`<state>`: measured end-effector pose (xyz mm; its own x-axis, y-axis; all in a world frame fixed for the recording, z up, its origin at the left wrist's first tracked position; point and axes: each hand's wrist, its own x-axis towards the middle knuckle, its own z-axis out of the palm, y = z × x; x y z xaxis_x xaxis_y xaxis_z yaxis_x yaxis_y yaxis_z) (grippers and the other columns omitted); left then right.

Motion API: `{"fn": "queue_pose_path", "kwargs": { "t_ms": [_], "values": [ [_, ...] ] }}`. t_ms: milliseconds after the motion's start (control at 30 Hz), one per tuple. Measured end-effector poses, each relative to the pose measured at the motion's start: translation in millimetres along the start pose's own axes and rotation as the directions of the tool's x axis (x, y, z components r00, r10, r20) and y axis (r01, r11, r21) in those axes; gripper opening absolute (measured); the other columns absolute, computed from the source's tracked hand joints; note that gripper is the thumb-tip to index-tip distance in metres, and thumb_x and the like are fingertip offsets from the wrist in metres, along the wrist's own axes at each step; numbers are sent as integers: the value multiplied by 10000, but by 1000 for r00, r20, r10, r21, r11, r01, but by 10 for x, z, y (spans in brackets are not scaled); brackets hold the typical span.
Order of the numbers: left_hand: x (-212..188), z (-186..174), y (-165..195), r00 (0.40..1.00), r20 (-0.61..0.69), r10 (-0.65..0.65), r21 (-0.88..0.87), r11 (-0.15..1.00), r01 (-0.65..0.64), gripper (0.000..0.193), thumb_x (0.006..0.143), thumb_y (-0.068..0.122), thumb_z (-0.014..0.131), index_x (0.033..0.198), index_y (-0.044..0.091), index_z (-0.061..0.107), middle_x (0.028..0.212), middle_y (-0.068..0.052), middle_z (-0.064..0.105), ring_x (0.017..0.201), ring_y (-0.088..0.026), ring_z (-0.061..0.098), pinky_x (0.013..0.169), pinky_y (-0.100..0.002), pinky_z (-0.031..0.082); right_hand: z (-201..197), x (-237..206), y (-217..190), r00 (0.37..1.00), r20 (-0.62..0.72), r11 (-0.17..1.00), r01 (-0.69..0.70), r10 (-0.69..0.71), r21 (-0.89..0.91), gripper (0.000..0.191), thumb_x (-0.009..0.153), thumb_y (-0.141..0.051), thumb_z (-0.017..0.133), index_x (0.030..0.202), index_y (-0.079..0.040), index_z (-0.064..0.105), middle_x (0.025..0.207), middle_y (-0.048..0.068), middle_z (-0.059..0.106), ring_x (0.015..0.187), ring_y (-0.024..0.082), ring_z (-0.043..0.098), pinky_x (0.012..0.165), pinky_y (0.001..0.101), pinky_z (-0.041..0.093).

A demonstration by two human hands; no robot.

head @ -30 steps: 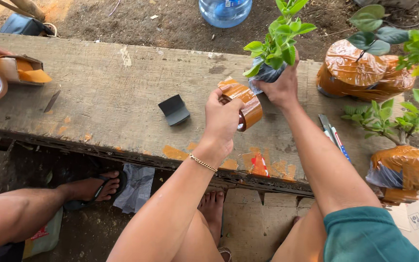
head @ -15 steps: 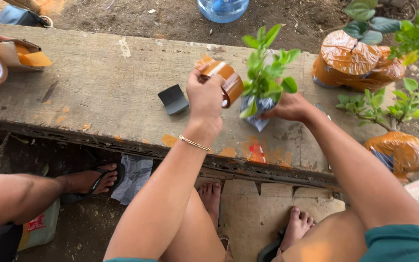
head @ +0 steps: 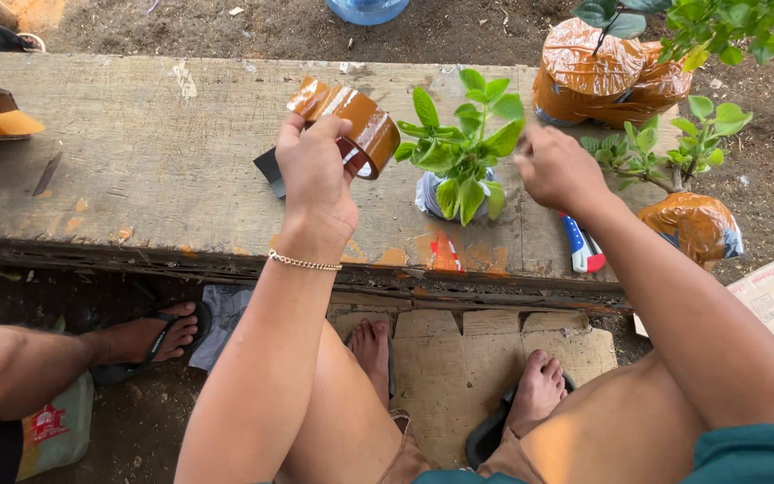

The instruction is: The person sits at a low wooden bench and wraps brown packing tape around the plastic-wrapped root balls of potted seedlings, pressing the tape in place and cutting it with a utility knife, then moves to the next pot and repeats the wrapping.

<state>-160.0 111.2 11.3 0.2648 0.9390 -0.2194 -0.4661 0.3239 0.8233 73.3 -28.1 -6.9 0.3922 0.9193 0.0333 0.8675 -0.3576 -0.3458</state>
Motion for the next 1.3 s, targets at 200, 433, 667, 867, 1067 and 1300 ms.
{"fn": "queue_pose_path", "kwargs": {
  "t_ms": [200, 433, 667, 867, 1067, 1300],
  "values": [
    [-97, -61, 52, 1000, 7, -1, -58, 998, 2, 337, 863, -23, 566, 1193, 41, 530, 990, -70, 627, 758, -150, 620, 677, -355, 578, -54, -198, 22, 612, 764, 941, 94, 203, -325, 329, 907, -310, 572, 933, -56, 778, 1007, 178, 798, 965, 310, 786, 898, 446, 606],
    [-161, 22, 56, 1000, 8, -26, 17, 1000, 25, 343, 874, 1, 566, 1210, 55, 520, 1015, -69, 617, 797, -143, 639, 732, -358, 597, 826, -555, -453, 826, 534, 940, -304, 179, 154, 452, 927, -479, 670, 1021, -37, 695, 841, 173, 744, 729, 256, 720, 745, 404, 581],
    [-177, 75, -42, 997, 69, -36, -1, 999, 37, 342, 877, 23, 589, 1213, 58, 535, 993, -58, 615, 792, -153, 606, 714, -349, 561, 846, -632, -718, 853, 387, 607, -521, 349, 600, 720, 848, -286, 788, 1295, 6, 305, 941, 103, 669, 655, 189, 681, 521, 328, 560],
    [-139, 64, -4, 999, 14, -40, -45, 998, 41, 337, 858, 6, 583, 1187, 56, 530, 991, -62, 626, 797, -163, 624, 708, -354, 563, 730, -420, -668, 864, 425, 549, -500, 269, 670, 1067, 832, -222, 814, 1519, -100, 7, 1042, 154, 641, 715, 209, 677, 530, 302, 574],
    [-168, 52, 26, 1000, 0, -22, -60, 998, 22, 354, 861, 0, 575, 1205, 64, 521, 995, -68, 616, 773, -152, 598, 686, -348, 532, 517, -54, -501, 980, 61, 809, -193, 191, 555, 925, 742, -356, 928, 1488, -139, 427, 1265, 123, 624, 1133, 269, 636, 983, 393, 531],
    [-150, -40, 74, 999, 12, -31, -19, 999, 31, 352, 868, 3, 574, 1211, 69, 531, 1024, -65, 624, 799, -156, 607, 743, -354, 562, 544, 63, -578, 975, -220, 951, 36, 34, 306, 1054, 686, -444, 987, 1456, -47, 387, 1371, 215, 455, 1305, 392, 448, 1067, 527, 361]
  ]
}}
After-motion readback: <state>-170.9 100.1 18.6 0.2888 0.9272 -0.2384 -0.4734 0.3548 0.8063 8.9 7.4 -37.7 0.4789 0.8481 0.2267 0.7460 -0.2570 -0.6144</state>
